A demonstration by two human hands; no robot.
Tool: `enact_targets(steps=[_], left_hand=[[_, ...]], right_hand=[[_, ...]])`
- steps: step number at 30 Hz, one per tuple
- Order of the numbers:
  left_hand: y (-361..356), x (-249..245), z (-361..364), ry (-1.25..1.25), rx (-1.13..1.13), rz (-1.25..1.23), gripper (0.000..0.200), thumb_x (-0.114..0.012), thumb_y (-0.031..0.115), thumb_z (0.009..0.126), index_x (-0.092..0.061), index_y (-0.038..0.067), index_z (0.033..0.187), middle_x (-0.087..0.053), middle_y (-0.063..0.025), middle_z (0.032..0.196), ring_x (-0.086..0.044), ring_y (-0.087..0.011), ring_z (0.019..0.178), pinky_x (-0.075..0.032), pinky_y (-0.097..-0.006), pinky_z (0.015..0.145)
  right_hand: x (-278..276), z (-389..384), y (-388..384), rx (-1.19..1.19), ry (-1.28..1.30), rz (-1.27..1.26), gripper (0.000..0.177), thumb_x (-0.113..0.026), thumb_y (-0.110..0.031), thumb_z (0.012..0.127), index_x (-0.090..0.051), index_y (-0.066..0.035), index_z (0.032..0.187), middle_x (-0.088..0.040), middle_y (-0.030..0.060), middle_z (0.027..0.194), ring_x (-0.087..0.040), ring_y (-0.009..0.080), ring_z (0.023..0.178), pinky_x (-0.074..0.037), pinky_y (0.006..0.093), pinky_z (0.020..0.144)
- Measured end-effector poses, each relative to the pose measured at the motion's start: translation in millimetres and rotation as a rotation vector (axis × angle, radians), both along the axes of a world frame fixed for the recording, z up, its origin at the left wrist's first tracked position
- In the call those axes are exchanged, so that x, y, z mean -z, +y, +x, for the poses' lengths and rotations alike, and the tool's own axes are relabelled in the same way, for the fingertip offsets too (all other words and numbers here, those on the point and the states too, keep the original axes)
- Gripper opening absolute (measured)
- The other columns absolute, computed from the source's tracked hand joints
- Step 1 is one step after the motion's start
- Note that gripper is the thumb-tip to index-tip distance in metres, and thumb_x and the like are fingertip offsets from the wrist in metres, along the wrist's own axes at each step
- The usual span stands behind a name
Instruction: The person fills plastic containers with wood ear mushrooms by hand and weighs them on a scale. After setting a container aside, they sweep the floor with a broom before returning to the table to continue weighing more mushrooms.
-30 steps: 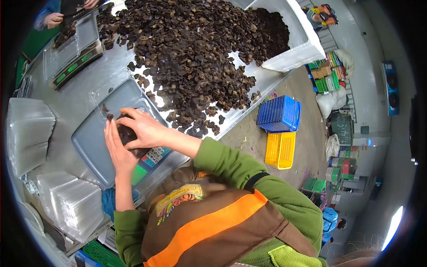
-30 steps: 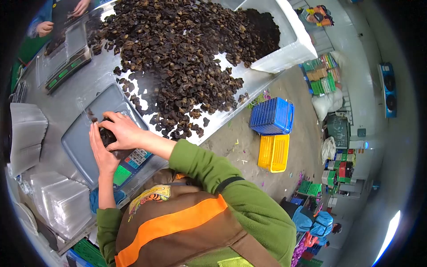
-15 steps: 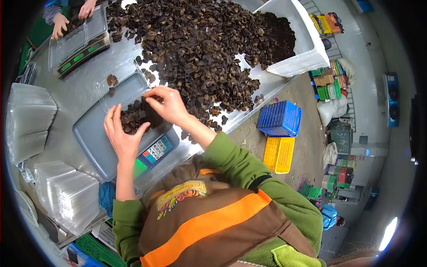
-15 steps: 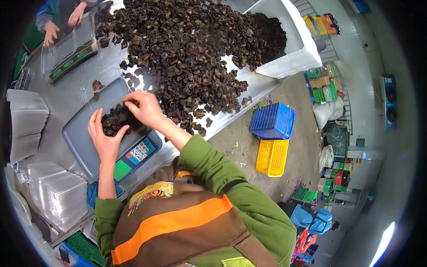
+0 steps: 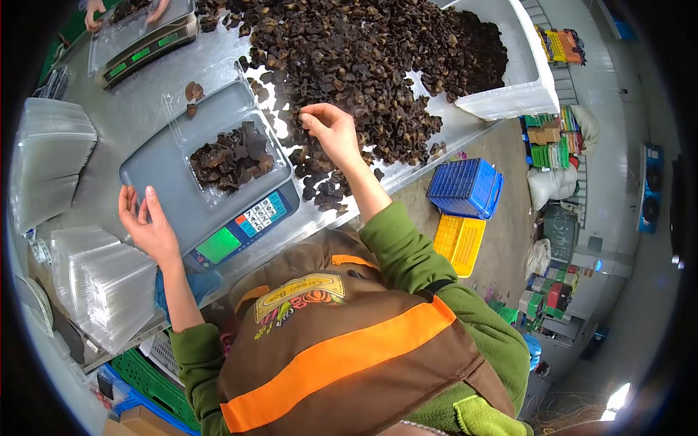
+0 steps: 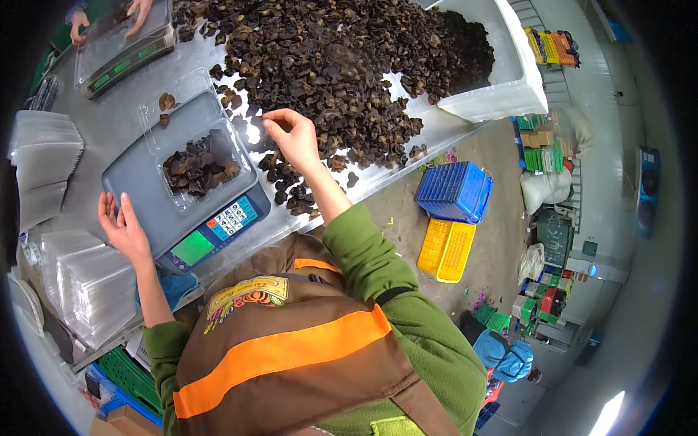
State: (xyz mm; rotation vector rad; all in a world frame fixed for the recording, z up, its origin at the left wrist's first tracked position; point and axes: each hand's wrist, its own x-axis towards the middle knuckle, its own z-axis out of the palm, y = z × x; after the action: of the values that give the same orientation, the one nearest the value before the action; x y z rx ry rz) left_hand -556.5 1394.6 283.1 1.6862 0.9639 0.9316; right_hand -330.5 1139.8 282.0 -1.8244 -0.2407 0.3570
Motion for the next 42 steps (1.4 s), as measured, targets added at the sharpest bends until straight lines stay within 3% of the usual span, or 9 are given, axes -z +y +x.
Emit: enact_targets(steps=[12, 16, 19, 26, 29, 32, 34, 37, 42], left_hand=[[-4.6, 6.4, 7.5, -0.029, 0.183, -0.274, 0.055, -0.063, 0.028, 0.095, -0.044, -0.003, 0.136, -0.050, -0.0192, 0.133, -0.049, -0.0240, 0.123, -0.041, -0.0378, 0.103], [-8.6, -15.1, 6.1, 0.156, 0.323, -0.745, 0.074, -0.049, 0.056, 0.096, -0.037, 0.000, 0.144, -0.048, -0.0168, 0.139, -0.046, -0.0252, 0.128, -0.038, -0.0367, 0.104], [-9.0, -26.9, 7.3, 0.020, 0.438, -1.092, 0.104, -0.036, 0.077, 0.088, -0.020, -0.005, 0.150, -0.028, -0.0230, 0.153, -0.028, -0.0304, 0.142, -0.030, -0.0438, 0.110], [-17.0, -38.2, 14.3, -0.104, 0.372, -1.162, 0.110, -0.028, 0.080, 0.087, -0.013, -0.010, 0.149, -0.015, -0.0274, 0.157, -0.010, -0.0335, 0.148, -0.008, -0.0511, 0.117], [-20.2, -37.6, 15.5, -0.121, 0.374, -1.163, 0.112, -0.026, 0.082, 0.086, -0.013, -0.011, 0.149, -0.013, -0.0276, 0.157, -0.008, -0.0332, 0.149, -0.005, -0.0508, 0.117], [-27.4, -36.5, 13.5, -0.167, 0.334, -1.152, 0.105, -0.031, 0.075, 0.090, -0.016, -0.010, 0.148, -0.015, -0.0280, 0.156, -0.011, -0.0335, 0.148, -0.007, -0.0493, 0.118], [-35.8, -26.3, 5.4, -0.133, 0.355, -0.960, 0.083, -0.046, 0.052, 0.098, -0.020, -0.009, 0.148, -0.021, -0.0279, 0.155, -0.018, -0.0323, 0.147, -0.018, -0.0451, 0.117], [-47.8, 10.3, -11.1, -0.039, 0.402, -0.678, 0.064, -0.058, 0.021, 0.097, -0.028, -0.007, 0.147, -0.033, -0.0261, 0.150, -0.039, -0.0282, 0.137, -0.035, -0.0367, 0.109], [-54.8, 27.6, -23.0, 0.119, 0.430, -0.653, 0.052, -0.062, 0.008, 0.092, -0.041, -0.004, 0.138, -0.049, -0.0202, 0.132, -0.056, -0.0192, 0.110, -0.047, -0.0287, 0.091]], right_hand=[[27.1, 58.8, 115.0, -0.183, -0.065, -0.184, 0.055, -0.073, -0.035, 0.082, -0.060, 0.003, 0.119, -0.069, 0.0154, 0.099, -0.068, 0.0214, 0.089, -0.054, 0.0338, 0.079], [11.5, 72.4, 132.8, -0.204, 0.148, -0.140, 0.057, -0.064, -0.050, 0.087, -0.066, 0.002, 0.112, -0.068, 0.0122, 0.098, -0.065, 0.0220, 0.084, -0.052, 0.0359, 0.073], [12.0, 82.1, 132.6, -0.316, 0.319, -0.125, 0.073, -0.041, -0.067, 0.092, -0.068, -0.004, 0.116, -0.065, 0.0138, 0.106, -0.060, 0.0214, 0.091, -0.050, 0.0363, 0.069], [-17.3, 70.4, 111.7, -0.320, 0.386, 0.039, 0.078, -0.034, -0.070, 0.093, -0.069, -0.002, 0.106, -0.065, 0.0087, 0.101, -0.058, 0.0186, 0.087, -0.047, 0.0345, 0.075], [-40.1, 36.6, 84.2, -0.355, 0.299, 0.025, 0.061, -0.041, -0.060, 0.097, -0.065, -0.005, 0.102, -0.064, 0.0031, 0.096, -0.055, 0.0144, 0.088, -0.042, 0.0321, 0.088], [-44.3, 19.4, 59.4, -0.464, 0.153, -0.092, 0.041, -0.064, -0.041, 0.092, -0.063, -0.003, 0.105, -0.064, 0.0038, 0.104, -0.057, 0.0109, 0.091, -0.046, 0.0261, 0.079], [-25.1, -2.0, 39.4, -0.384, -0.007, -0.069, 0.045, -0.075, -0.039, 0.081, -0.065, -0.001, 0.104, -0.063, 0.0093, 0.099, -0.059, 0.0176, 0.088, -0.050, 0.0322, 0.080], [6.0, -27.5, 9.6, -0.357, 0.056, -0.117, 0.049, -0.077, -0.031, 0.081, -0.060, 0.000, 0.116, -0.063, 0.0094, 0.100, -0.060, 0.0179, 0.090, -0.050, 0.0314, 0.081], [-0.1, -43.0, -9.9, -0.365, 0.368, -0.018, 0.042, -0.072, -0.022, 0.086, -0.059, 0.003, 0.117, -0.064, 0.0060, 0.097, -0.061, 0.0122, 0.082, -0.050, 0.0258, 0.072]])
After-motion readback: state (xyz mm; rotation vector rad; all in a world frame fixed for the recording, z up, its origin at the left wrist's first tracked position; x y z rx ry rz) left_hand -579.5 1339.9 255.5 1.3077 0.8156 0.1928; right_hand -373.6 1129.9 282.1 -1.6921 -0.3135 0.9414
